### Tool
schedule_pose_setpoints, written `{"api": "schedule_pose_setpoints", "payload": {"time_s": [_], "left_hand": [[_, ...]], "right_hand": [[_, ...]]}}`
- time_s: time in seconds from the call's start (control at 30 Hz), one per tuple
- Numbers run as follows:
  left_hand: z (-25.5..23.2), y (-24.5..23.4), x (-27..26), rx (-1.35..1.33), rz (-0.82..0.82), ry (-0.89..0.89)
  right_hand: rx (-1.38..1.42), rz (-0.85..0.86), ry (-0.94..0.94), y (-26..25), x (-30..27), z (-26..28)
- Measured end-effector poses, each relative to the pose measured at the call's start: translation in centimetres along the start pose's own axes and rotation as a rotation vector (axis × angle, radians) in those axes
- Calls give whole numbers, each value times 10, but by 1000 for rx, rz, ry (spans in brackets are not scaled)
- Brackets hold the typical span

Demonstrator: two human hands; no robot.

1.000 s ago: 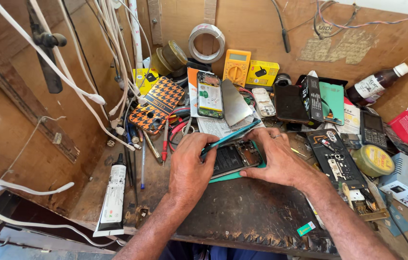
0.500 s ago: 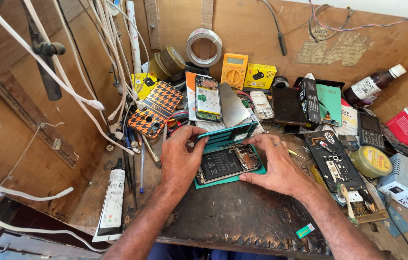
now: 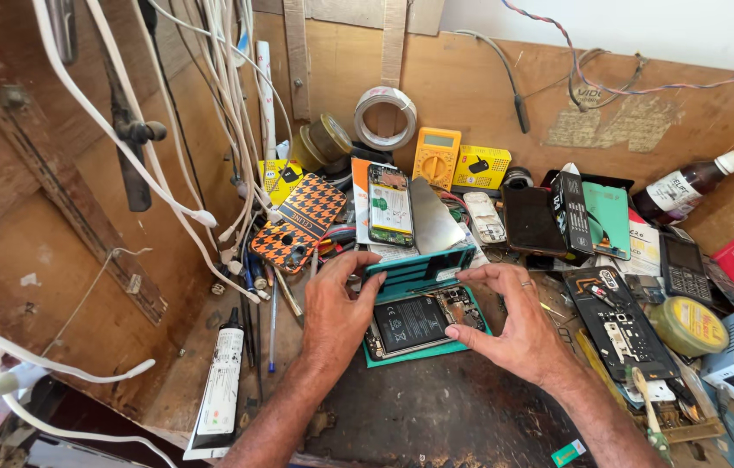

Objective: The person uses a small screwdriver to remove screws from a black electronic device, then uses a plastic pry tool to separate the casing. They lift the back cover, disconnect a ribbon cable, and place the cover aside. The person continues to manipulate internal components and connectors with their hands.

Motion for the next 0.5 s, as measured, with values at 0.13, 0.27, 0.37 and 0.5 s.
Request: {"api": "schedule_pose_setpoints", "payload": {"time_s": [0.13, 0.27, 0.37, 0.5], "left_hand": [[1, -2, 1, 16, 35, -50], [2, -2, 3, 23, 26, -21], [5, 0, 5, 56, 5, 43], [6, 1, 5, 116, -25, 132]], "right_hand": [[-2, -1, 29, 0, -1, -2], [30, -20, 53, 0, -2, -3], [34, -30, 40, -2, -4, -3], [-14, -35, 65, -5, -7, -5]]}}
Point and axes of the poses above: each hand's wrist, its own x-axis towards the middle knuckle, its own y-axis out of the palm, z = x × y, the point moved 2 cm from there along x, towards the middle knuckle, and after that the axes turned 2 degrees about y, right-handed, at the moved point
